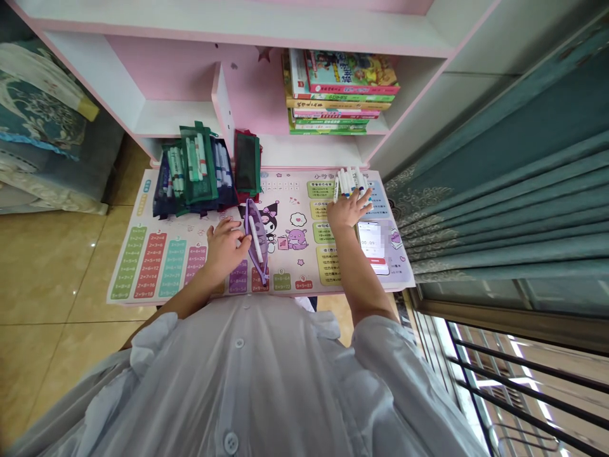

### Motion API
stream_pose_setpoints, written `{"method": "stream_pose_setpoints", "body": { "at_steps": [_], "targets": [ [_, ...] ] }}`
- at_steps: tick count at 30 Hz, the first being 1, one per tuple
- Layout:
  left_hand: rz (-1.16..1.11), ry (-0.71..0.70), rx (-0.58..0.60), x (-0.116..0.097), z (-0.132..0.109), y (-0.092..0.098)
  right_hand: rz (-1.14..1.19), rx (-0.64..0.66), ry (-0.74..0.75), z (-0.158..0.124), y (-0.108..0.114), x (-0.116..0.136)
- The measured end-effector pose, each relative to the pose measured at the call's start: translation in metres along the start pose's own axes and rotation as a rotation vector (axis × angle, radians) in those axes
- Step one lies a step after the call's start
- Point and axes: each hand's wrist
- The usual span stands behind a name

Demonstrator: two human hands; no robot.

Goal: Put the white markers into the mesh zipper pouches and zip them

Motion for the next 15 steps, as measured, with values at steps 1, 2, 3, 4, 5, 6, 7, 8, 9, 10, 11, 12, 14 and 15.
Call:
{"method": "stream_pose_setpoints", "body": {
  "at_steps": [1,2,3,4,5,6,7,8,9,10,11,12,14,15],
  "targets": [
    [-0.001,0.001,-0.001,0.0,0.0,0.0,-0.005,0.007,0.009,-0.002,0.001,0.001],
    [-0.003,0.003,-0.001,-0.001,0.0,0.0,-0.002,0.012,0.022,-0.006,0.003,0.003],
    [-0.006,0.004,-0.001,-0.001,0.0,0.0,0.009,0.013,0.037,-0.011,0.006,0.005],
    [-0.01,0.005,0.001,-0.001,0.0,0.001,0.029,0.005,0.053,-0.018,0.01,0.008],
    [-0.015,0.006,0.003,-0.002,-0.001,0.001,0.056,-0.01,0.067,-0.027,0.014,0.01],
    [-0.02,0.005,0.005,-0.003,-0.001,0.001,0.089,-0.032,0.08,-0.037,0.02,0.014],
    [-0.025,0.005,0.006,-0.003,-0.001,0.002,0.127,-0.056,0.092,-0.049,0.027,0.017],
    [-0.029,0.007,0.007,-0.004,-0.001,0.002,0.171,-0.071,0.104,-0.062,0.033,0.02],
    [-0.032,0.01,0.006,-0.004,-0.001,0.002,0.221,-0.071,0.126,-0.076,0.04,0.022],
    [-0.035,0.013,0.005,-0.005,-0.001,0.002,0.282,-0.052,0.165,-0.091,0.047,0.025],
    [-0.036,0.014,0.005,-0.006,-0.001,0.003,0.352,-0.031,0.211,-0.106,0.053,0.027],
    [-0.036,0.016,0.005,-0.007,-0.001,0.003,0.422,-0.016,0.259,-0.121,0.058,0.029],
    [-0.036,0.017,0.005,-0.008,-0.001,0.003,0.548,0.025,0.39,-0.15,0.064,0.031],
    [-0.035,0.015,0.006,-0.009,-0.001,0.003,0.591,0.052,0.445,-0.162,0.065,0.032]
  ]
}}
Point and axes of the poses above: each hand's wrist, its own z-axis towards the middle knuckle, its own y-axis out of the back of the hand, x = y × z, and after that the axes turned 8 degrees about -y, right-handed
